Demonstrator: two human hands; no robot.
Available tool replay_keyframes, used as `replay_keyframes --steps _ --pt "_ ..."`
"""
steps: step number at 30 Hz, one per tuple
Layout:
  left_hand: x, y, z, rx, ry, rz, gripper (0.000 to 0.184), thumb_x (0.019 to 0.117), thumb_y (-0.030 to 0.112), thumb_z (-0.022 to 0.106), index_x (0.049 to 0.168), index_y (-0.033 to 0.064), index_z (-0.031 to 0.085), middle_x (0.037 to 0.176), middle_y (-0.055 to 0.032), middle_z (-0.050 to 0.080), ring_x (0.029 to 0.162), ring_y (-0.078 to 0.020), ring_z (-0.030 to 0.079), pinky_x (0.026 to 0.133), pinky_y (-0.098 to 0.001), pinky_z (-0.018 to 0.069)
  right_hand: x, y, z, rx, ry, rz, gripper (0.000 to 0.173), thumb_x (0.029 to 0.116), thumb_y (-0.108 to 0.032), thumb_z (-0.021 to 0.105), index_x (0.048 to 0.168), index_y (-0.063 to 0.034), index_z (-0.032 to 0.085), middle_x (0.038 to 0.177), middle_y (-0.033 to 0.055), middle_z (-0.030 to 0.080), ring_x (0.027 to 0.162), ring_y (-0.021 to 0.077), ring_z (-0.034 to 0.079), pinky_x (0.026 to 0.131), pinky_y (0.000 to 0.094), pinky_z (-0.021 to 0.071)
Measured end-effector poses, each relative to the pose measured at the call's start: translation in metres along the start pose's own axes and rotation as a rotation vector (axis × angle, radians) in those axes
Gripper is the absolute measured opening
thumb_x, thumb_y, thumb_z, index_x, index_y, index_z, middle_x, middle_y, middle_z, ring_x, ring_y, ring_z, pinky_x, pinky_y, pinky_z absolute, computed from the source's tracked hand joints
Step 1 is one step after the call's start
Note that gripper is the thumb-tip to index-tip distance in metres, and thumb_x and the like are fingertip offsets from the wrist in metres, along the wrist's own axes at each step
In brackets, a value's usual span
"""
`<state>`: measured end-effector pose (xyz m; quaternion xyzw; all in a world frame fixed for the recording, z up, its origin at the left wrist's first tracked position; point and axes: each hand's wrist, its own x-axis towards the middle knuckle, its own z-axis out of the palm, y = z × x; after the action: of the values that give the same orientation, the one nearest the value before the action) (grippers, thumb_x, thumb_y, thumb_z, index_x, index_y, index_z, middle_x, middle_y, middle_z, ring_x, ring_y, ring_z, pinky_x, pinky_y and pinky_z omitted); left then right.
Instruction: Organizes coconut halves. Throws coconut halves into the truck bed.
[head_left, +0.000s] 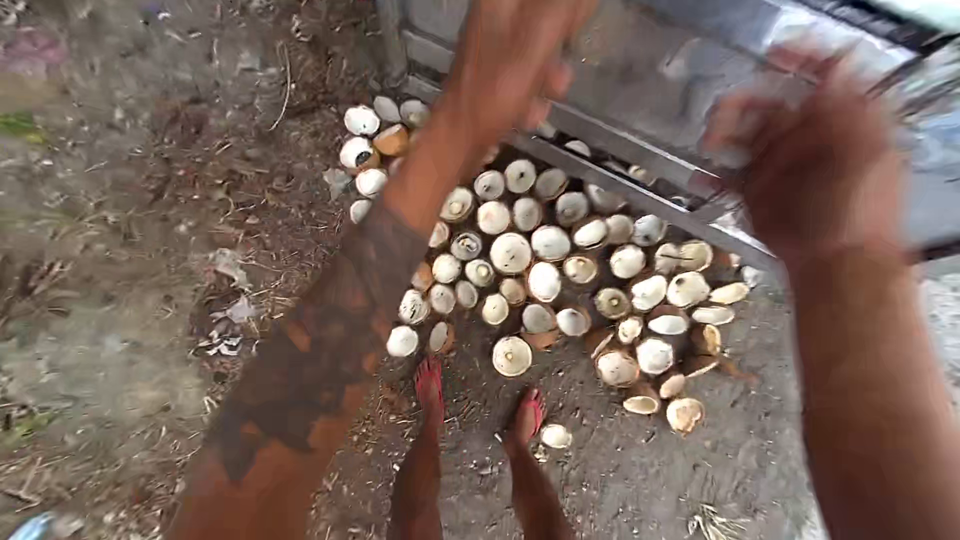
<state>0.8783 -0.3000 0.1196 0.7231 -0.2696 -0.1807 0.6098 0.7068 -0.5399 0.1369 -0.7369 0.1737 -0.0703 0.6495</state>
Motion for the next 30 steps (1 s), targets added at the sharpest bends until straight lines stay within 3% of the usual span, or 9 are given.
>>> replay_keyframes --steps 4,9,12,14,17,21,25,28,30 --pt "-0.185 -0.293 -0.008 0.358 0.045 -0.727 0.052 0.1036 0.033 0.059 0.144 0.0012 0.054 0.143 -0.0249 0.056 0.134 -0.0385 0.054 0.113 -0.0591 0.0427 -0.096 0.288 0.083 0.065 0.151 0.911 0.043 0.1094 -0.039 0.043 0.14 -0.0096 0.051 0.105 0.0089 0.067 0.085 0.0193 0.066 0.072 0.0403 0.0576" --pt "-0.384 -0.504 -0.025 0.275 0.392 -1.609 0.08 0.0994 0.039 0.065 0.154 -0.0086 0.031 0.155 -0.0336 0.037 0.143 -0.0449 0.041 0.114 -0.0602 0.0386 -0.222 0.513 0.181 -0.154 0.306 1.507 0.072 0.0947 -0.043 0.072 0.144 0.0031 0.047 0.136 0.0311 0.053 0.121 0.0451 0.056 0.093 0.0644 0.0495" --pt "-0.428 -0.551 -0.031 -0.13 0.462 -1.728 0.069 0.1033 0.044 0.058 0.156 0.0066 0.034 0.15 -0.0229 0.048 0.129 -0.0364 0.055 0.1 -0.0537 0.05 -0.26 0.589 0.22 -0.021 0.524 1.542 0.095 0.0864 -0.039 0.082 0.158 -0.0059 0.028 0.143 0.0281 0.049 0.121 0.042 0.057 0.089 0.0619 0.0527" --pt "-0.428 -0.579 -0.023 -0.194 0.471 -1.697 0.055 0.104 0.041 0.058 0.147 0.0082 0.045 0.118 -0.0148 0.064 0.092 -0.0215 0.067 0.077 -0.0361 0.0571 -0.249 0.601 0.24 0.21 0.696 1.528 0.093 0.0943 -0.038 0.074 0.161 -0.0165 0.014 0.132 0.0244 0.057 0.103 0.0345 0.066 0.076 0.0492 0.0587" --pt "-0.425 -0.586 -0.015 -0.115 0.446 -1.709 0.042 0.1044 0.025 0.057 0.14 0.0037 0.048 0.106 -0.0124 0.06 0.076 -0.0158 0.061 0.069 -0.0309 0.0541 -0.241 0.599 0.255 0.321 0.785 1.536 0.059 0.0997 -0.024 0.066 0.148 -0.0052 0.038 0.107 0.0204 0.064 0.079 0.0254 0.067 0.065 0.0377 0.0579" --pt "-0.415 -0.543 -0.016 -0.203 0.375 -1.507 0.041 0.0977 0.007 0.059 0.136 -0.0007 0.047 0.108 -0.0125 0.065 0.081 -0.0173 0.067 0.069 -0.0339 0.0584 -0.231 0.524 0.235 0.057 0.596 1.437 0.06 0.1012 -0.031 0.066 0.148 -0.0032 0.041 0.106 0.0234 0.065 0.074 0.0281 0.068 0.062 0.0425 0.0591" --pt "-0.368 -0.507 0.0 -0.167 0.133 -1.359 0.057 0.0881 0.009 0.063 0.14 -0.0044 0.046 0.124 -0.0144 0.063 0.106 -0.0166 0.065 0.09 -0.0354 0.0572 -0.2 0.495 0.183 -0.398 0.412 1.011 0.047 0.1036 -0.035 0.06 0.127 0.0061 0.059 0.108 0.0183 0.071 0.096 0.0222 0.072 0.088 0.0424 0.0598" --pt "-0.331 -0.527 0.038 -0.011 -0.061 -1.305 0.067 0.1004 0.018 0.063 0.156 0.0009 0.03 0.14 -0.0258 0.054 0.121 -0.0316 0.061 0.099 -0.0484 0.0541 -0.155 0.531 0.15 -0.764 0.332 0.935 0.063 0.0976 -0.041 0.066 0.139 0.0049 0.055 0.139 0.0377 0.05 0.13 0.0524 0.049 0.109 0.0643 0.0385" --pt "-0.316 -0.55 0.076 -0.024 0.038 -1.392 0.075 0.1006 0.025 0.067 0.16 0.0081 0.024 0.138 -0.0285 0.055 0.109 -0.0369 0.066 0.087 -0.0514 0.0585 -0.133 0.569 0.136 -0.799 0.342 1.05 0.085 0.0915 -0.049 0.072 0.153 -0.0034 0.037 0.151 0.0361 0.039 0.136 0.054 0.043 0.109 0.0665 0.0383"
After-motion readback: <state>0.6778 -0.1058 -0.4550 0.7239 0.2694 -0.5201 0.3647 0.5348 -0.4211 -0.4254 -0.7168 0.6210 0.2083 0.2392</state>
